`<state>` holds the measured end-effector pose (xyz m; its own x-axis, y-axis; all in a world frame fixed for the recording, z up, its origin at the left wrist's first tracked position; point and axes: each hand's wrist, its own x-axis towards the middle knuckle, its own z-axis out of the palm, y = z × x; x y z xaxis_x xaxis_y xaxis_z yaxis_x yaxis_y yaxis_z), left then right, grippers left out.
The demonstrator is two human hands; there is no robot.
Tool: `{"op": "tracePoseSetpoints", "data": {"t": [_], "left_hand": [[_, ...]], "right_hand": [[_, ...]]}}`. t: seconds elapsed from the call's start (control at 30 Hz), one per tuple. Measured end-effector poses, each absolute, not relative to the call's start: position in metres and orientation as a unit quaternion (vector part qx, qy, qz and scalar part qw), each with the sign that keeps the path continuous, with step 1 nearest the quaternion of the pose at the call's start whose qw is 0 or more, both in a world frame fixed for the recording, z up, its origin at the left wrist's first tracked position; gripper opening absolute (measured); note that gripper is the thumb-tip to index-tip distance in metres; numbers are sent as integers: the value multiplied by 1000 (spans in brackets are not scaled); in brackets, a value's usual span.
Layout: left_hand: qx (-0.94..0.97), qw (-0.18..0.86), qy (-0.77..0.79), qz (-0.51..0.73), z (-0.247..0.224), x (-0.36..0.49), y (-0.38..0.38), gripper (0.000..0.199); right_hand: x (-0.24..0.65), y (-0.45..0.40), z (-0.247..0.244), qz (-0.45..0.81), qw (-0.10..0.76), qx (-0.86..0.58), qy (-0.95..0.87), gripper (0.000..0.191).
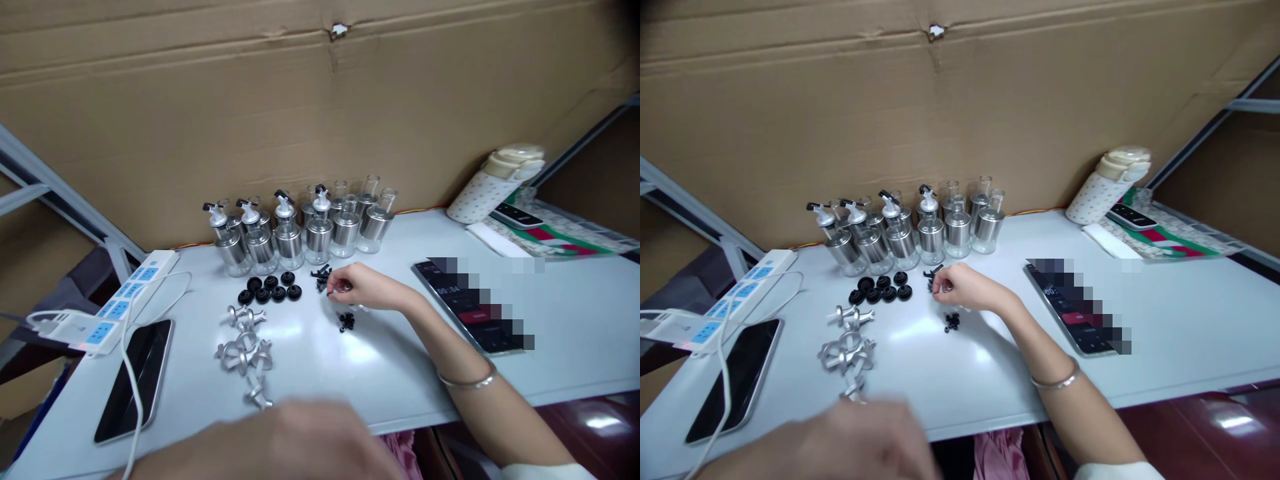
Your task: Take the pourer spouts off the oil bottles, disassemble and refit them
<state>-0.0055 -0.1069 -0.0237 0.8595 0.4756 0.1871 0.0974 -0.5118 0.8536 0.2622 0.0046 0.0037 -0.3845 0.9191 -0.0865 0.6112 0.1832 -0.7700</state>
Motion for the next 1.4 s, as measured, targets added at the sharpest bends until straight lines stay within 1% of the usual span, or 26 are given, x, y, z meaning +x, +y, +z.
{"op": "tracePoseSetpoints", "data": {"t": [0.07, 0.1, 0.13, 0.2, 0.27, 0.33, 0.47, 0.53, 0.6, 0.7, 0.73, 0.8, 0.87, 0.9, 1.0, 1.13, 1.3, 1.4], "left_hand": [[811, 467, 242, 256, -10, 16, -74, 16], [748, 472, 330, 329, -6, 26, -62, 8], [697, 486, 374, 372, -4, 34, -52, 6], [641, 526, 369, 419, -6, 44, -41, 21], [605, 587, 345, 413, -11, 48, -38, 35], [565, 648, 333, 388, -15, 49, -39, 43], [475, 721, 334, 379, -15, 50, -39, 47], [453, 732, 332, 386, -13, 50, -37, 51], [451, 727, 336, 394, -11, 48, -34, 54], [464, 694, 363, 415, -7, 44, -30, 49], [469, 680, 374, 420, -6, 43, -30, 45], [480, 662, 390, 423, -4, 42, -29, 39], [486, 655, 398, 420, -4, 41, -29, 37], [486, 655, 399, 420, -4, 41, -29, 38], [483, 654, 399, 425, -6, 42, -29, 38], [485, 658, 387, 427, -9, 43, -27, 37], [481, 666, 367, 436, -11, 42, -25, 35], [487, 666, 353, 441, -12, 42, -25, 34]], "right_hand": [[253, 0, 7, 450, 277, -472, -705, 8], [247, -3, 9, 484, 311, -455, -679, 12], [241, -5, 10, 509, 342, -442, -654, 15], [230, -11, 12, 530, 393, -430, -616, 19], [219, -15, 10, 523, 432, -425, -599, 21], [211, -19, 6, 507, 465, -417, -594, 20], [197, -26, -5, 467, 499, -394, -614, 12], [194, -28, -7, 438, 516, -383, -628, 8], [195, -28, -5, 404, 553, -362, -632, 5], [208, -25, 4, 396, 608, -324, -607, 4], [214, -23, 7, 412, 605, -321, -601, 4], [228, -18, 11, 447, 554, -340, -615, 6], [239, -13, 12, 466, 497, -368, -633, 10], [242, -11, 11, 472, 481, -377, -636, 11], [245, -7, 7, 478, 482, -370, -635, 9], [243, -6, 5, 455, 489, -363, -650, 5], [240, -8, 3, 481, 502, -375, -613, 14], [240, -9, 3, 486, 519, -369, -599, 14]]}}
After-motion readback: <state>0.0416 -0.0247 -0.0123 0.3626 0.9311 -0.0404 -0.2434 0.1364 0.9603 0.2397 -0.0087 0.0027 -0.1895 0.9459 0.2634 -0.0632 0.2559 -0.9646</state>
